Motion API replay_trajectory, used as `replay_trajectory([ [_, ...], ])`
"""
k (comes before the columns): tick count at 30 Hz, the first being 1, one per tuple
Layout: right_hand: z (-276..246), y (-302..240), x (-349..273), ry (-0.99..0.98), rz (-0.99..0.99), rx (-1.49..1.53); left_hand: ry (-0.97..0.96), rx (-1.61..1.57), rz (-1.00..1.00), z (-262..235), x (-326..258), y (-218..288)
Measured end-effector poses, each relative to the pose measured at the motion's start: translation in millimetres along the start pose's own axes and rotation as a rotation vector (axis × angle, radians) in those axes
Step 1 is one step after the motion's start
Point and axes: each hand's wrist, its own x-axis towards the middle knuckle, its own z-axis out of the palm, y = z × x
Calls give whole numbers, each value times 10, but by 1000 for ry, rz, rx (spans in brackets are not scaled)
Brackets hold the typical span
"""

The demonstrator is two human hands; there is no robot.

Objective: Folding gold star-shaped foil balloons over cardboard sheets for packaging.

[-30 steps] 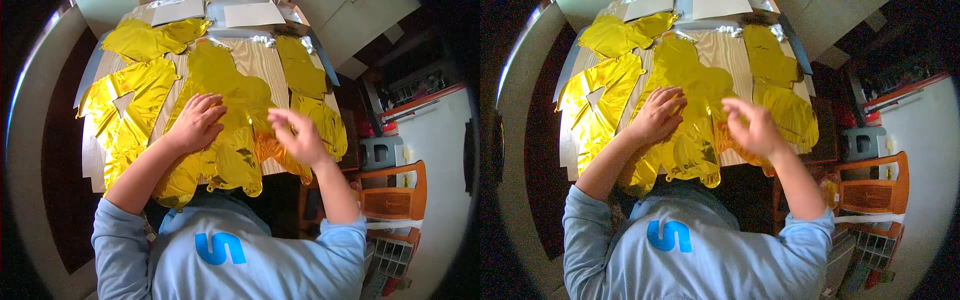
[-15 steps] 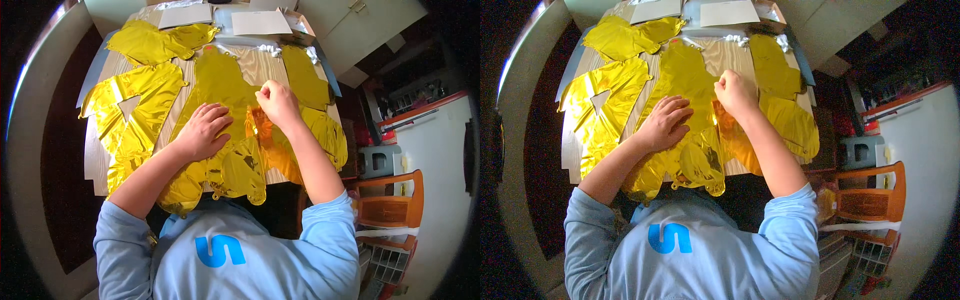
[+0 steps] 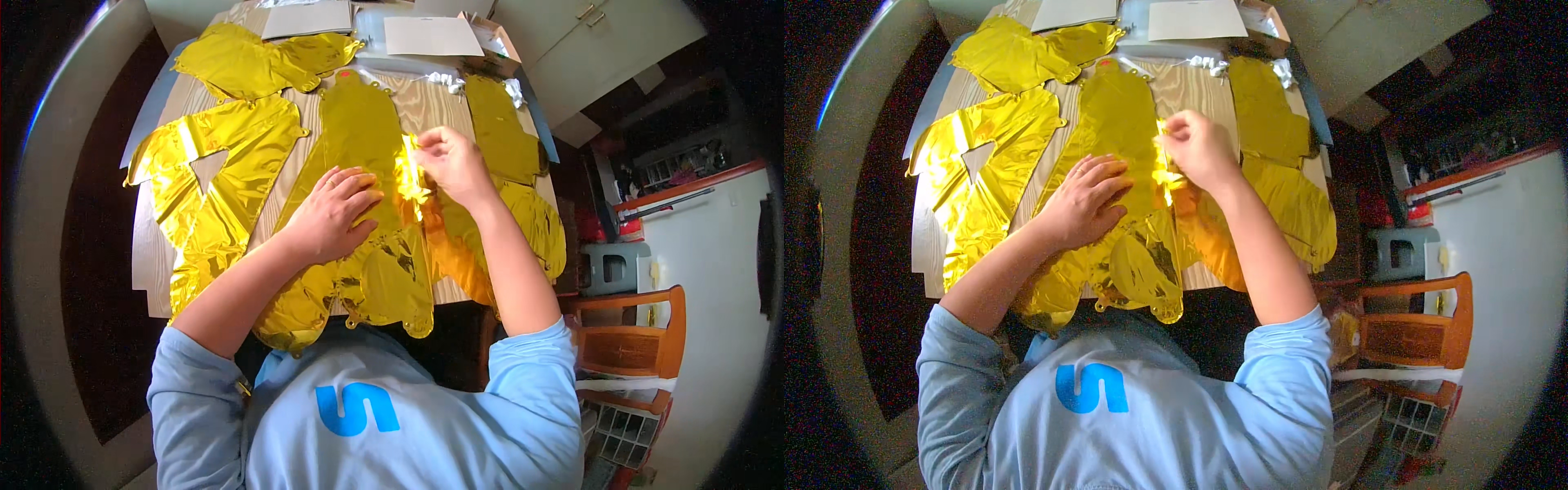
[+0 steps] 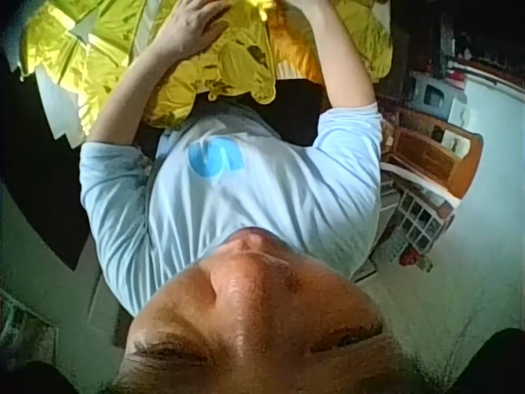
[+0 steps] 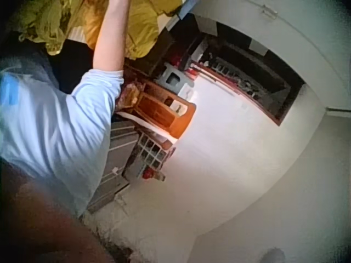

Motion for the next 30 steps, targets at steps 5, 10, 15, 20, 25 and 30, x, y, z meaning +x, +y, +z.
replay_trajectory([
  [5,-35,198,14,-59,-92,295,14,0,15,10,17,2],
  [10,1,461,-32,25,-602,-517,1,-10,-7,5,6,10],
  [15,70,445,-95,-140,-531,-531,-6,-36,-9,-27,29,20],
  [20,-21,408,-98,-122,-510,-313,-7,-19,-28,-22,-3,12],
  [25,-37,517,-64,-101,-599,-505,-7,-25,-28,-15,13,26],
  [30,117,452,-86,-151,-651,-573,0,-41,-9,-5,24,11],
])
